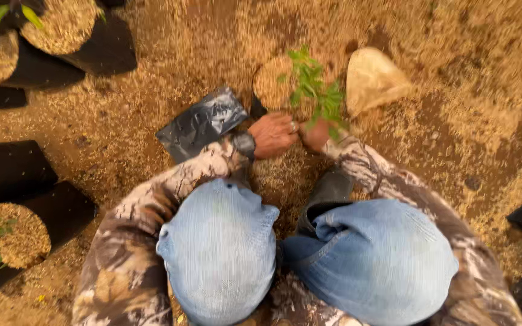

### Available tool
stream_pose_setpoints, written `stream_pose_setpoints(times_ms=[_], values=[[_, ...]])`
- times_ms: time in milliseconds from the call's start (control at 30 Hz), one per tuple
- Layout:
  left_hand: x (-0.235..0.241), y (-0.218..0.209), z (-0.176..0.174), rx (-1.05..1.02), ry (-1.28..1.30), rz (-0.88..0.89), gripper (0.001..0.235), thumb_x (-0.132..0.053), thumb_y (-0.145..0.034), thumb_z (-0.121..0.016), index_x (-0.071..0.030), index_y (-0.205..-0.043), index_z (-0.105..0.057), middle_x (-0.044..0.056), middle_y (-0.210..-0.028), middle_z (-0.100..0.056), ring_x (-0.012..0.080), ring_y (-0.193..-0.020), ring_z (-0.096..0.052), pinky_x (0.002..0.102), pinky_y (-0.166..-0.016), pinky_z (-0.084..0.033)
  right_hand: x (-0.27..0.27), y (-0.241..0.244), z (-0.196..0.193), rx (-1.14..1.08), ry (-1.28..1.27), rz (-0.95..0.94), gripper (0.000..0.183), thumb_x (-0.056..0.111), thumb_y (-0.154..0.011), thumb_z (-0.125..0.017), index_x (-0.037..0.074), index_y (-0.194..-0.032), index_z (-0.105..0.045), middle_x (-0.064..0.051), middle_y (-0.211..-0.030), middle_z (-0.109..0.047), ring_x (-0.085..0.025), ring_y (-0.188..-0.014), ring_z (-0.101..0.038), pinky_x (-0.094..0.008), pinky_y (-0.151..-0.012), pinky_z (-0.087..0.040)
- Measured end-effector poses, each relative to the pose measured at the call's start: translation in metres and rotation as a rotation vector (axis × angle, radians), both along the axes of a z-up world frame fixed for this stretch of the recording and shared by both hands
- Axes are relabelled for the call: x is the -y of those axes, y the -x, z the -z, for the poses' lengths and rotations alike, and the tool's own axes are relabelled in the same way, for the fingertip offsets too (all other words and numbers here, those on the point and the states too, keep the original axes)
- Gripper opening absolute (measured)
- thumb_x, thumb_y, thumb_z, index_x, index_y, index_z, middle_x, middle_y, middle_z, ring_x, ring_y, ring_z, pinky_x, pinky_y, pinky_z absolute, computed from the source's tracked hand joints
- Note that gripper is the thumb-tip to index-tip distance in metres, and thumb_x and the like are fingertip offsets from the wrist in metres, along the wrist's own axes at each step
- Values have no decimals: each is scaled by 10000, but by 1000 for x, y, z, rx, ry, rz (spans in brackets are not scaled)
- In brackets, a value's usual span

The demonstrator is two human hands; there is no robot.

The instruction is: The person sits on the ground and prepares black plastic nursery bags by filling them with soil. They then place small plants into the bags and cover the roots with more soil and wood chips using a scoop. The person repeats this process for multiple plants, including some with yellow flowers.

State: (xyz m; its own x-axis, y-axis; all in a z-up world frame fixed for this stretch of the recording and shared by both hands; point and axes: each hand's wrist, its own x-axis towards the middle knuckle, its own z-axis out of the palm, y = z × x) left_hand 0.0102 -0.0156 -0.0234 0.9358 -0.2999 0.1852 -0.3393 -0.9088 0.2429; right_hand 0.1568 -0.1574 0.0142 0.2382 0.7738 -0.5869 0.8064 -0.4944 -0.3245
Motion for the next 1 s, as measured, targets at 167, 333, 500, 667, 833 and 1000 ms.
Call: stream_pose_setpoints(times_ms=[167, 333, 500, 667, 833, 1000], values=[[-15, 9, -4, 59, 22, -83, 116, -112, -805, -678, -99, -899, -746, 20, -938, -645, 196, -917, -570, 378, -834, -518, 3, -7, -20, -145, -102, 152, 358, 271, -974, -550, 180, -1314, -618, -56, -1128, -660, -195, -845, -663, -339, -673, -604], [-19, 15, -6, -81, -31, -100, 143, -238, -998, -703, -99, -996, -734, 39, -948, -618, 192, -966, -541, 380, -885, -492, 5, -9, -38, -512, -143, 458, 401, 254, -991, -524, 213, -1383, -597, -39, -1206, -653, -175, -881, -664, -322, -695, -614], [-38, 21, -39, 57, 224, -513, 622, -524, -816, -819, -58, -1208, -694, 199, -1333, -465, 406, -1258, -418, 622, -1061, -385, 20, -35, -60, 145, -506, 40, 478, 285, -822, -818, 180, -1268, -680, -137, -1238, -626, -292, -974, -654, -423, -778, -608], [-49, -5, -32, 151, 266, -612, 770, -535, -702, -908, -246, -1377, -675, 242, -1611, -156, 517, -1480, -117, 751, -1164, -181, 6, -29, -20, 287, -374, -166, 465, 239, -737, -825, 196, -1194, -747, -174, -1356, -613, -369, -1228, -567, -470, -844, -603], [-53, -3, -6, 57, 247, -588, 603, -453, -708, -925, -298, -1252, -715, 195, -1669, -136, 501, -1544, -109, 742, -1219, -164, 15, -60, 1, 260, -513, -237, 243, 266, -813, -836, 196, -1008, -708, -160, -1415, -578, -372, -1322, -544, -498, -901, -604], [-49, 2, -2, 67, 283, -582, 571, -430, -694, -928, -283, -1216, -749, 215, -1682, -124, 486, -1545, -99, 718, -1226, -180, -8, -67, 19, 234, -394, -91, 95, 138, -994, -668, 65, -1030, -716, -152, -1559, -566, -254, -867, -688, -399, -544, -612]])
